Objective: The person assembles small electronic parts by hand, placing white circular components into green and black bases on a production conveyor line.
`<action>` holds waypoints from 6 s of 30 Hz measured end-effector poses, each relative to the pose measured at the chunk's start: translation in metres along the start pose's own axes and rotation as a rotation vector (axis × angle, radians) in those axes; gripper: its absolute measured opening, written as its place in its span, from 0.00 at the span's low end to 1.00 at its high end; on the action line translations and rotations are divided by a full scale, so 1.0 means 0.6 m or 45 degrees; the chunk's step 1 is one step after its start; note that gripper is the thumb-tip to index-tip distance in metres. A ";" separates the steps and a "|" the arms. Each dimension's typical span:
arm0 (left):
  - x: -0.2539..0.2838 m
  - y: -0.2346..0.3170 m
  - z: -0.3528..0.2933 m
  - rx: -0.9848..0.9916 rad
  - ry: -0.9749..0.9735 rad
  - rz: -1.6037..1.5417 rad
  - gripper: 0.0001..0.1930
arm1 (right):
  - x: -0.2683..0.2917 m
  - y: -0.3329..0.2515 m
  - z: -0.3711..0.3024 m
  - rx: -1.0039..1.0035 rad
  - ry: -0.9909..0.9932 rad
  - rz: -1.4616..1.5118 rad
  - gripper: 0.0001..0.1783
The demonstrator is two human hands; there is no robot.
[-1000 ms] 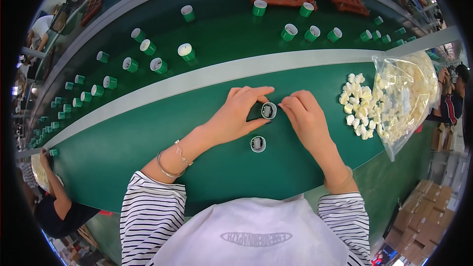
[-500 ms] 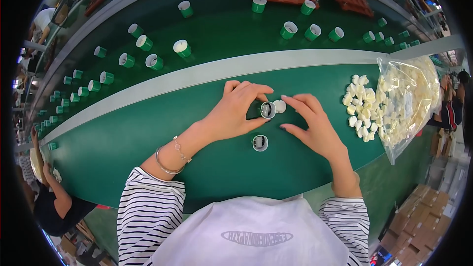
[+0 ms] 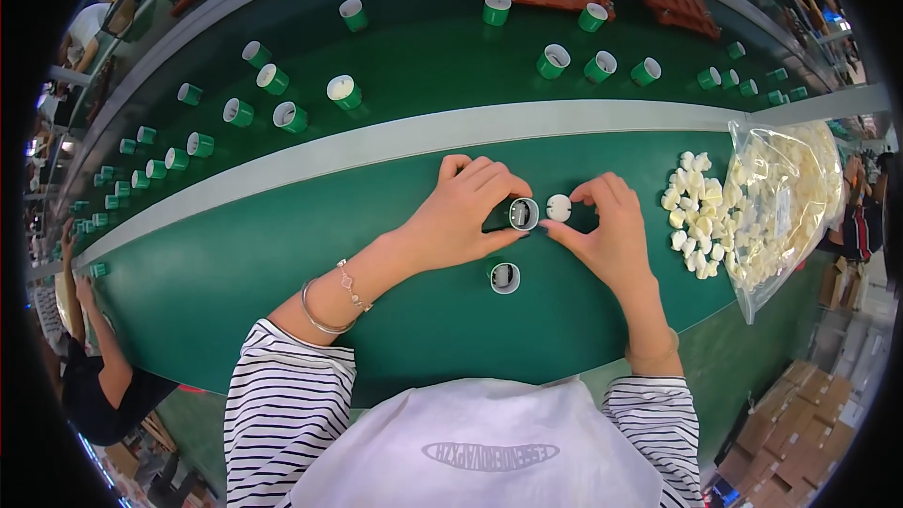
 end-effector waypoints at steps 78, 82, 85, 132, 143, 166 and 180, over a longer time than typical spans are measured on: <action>0.177 -0.196 0.060 0.491 0.131 0.769 0.25 | 0.176 0.238 -0.090 -0.531 0.391 0.136 0.10; 0.160 -0.118 0.122 0.230 0.312 0.790 0.32 | 0.172 0.219 -0.089 -0.378 0.414 -0.063 0.10; 0.079 -0.091 0.192 -0.045 0.162 0.786 0.32 | 0.145 0.194 -0.060 -0.218 0.281 -0.300 0.14; -0.073 -0.040 0.067 0.036 0.041 0.090 0.22 | 0.019 0.027 0.009 0.249 0.221 0.225 0.19; -0.074 -0.039 0.073 0.028 0.059 0.090 0.20 | 0.017 -0.018 0.016 0.558 -0.231 -0.300 0.15; 0.054 -0.169 0.179 0.348 0.097 0.932 0.17 | 0.179 0.264 -0.061 -0.384 0.473 0.469 0.10; -0.090 0.023 -0.002 0.095 -0.547 0.024 0.29 | 0.139 0.289 -0.117 -0.420 0.322 -0.164 0.16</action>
Point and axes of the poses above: each hand's wrist, its own z-axis towards the middle knuckle, its own x-axis out of the back of the hand, y = z × x, the point moved 9 cm from there along z, towards the middle knuckle
